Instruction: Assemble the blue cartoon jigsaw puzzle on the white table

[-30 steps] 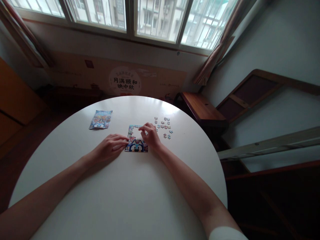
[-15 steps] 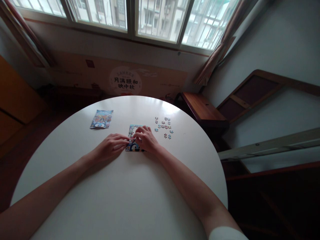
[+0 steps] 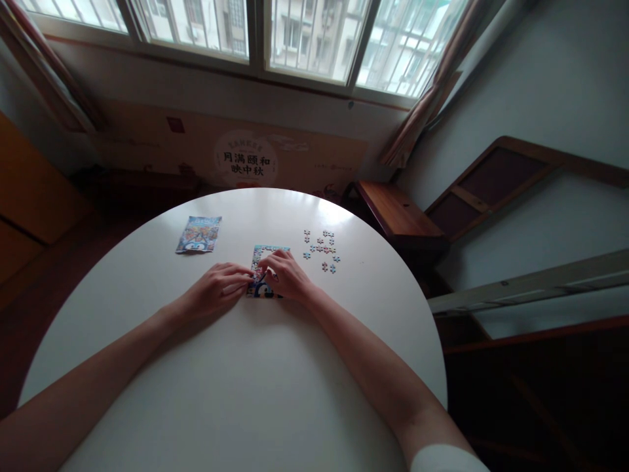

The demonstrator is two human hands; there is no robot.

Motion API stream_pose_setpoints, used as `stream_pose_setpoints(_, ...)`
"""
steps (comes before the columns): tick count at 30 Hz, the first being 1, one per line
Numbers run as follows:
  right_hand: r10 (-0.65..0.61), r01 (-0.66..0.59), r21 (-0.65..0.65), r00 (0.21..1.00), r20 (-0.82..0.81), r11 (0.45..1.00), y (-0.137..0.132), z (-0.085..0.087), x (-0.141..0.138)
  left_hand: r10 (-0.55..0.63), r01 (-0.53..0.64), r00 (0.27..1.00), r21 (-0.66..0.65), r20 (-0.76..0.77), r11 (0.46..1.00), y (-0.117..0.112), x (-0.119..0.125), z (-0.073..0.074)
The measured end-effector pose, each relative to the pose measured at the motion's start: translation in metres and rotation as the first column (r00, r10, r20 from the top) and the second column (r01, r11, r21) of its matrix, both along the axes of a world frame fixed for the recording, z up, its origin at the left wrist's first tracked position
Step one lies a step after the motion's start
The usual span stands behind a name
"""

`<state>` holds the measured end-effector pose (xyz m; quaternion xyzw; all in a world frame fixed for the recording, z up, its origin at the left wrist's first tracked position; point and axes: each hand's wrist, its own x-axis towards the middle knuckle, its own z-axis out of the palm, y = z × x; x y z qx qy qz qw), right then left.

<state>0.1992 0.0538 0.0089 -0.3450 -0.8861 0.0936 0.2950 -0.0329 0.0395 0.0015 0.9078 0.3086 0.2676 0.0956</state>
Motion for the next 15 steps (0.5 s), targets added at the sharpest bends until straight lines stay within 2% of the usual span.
stream_pose_setpoints(11,0.007,-0.007,0.009,1.0,-0.019,1.0,0.0013,-0.0026,0.0011,-0.004,0.004,1.0,-0.006,-0.011,1.0,-0.0013,0.001,0.0031)
stream_pose_setpoints(15,0.005,-0.006,-0.03,1.0,-0.008,1.0,0.0015,-0.002,0.0009,-0.007,0.007,1.0,-0.009,-0.004,1.0,-0.0013,0.0012,0.0031)
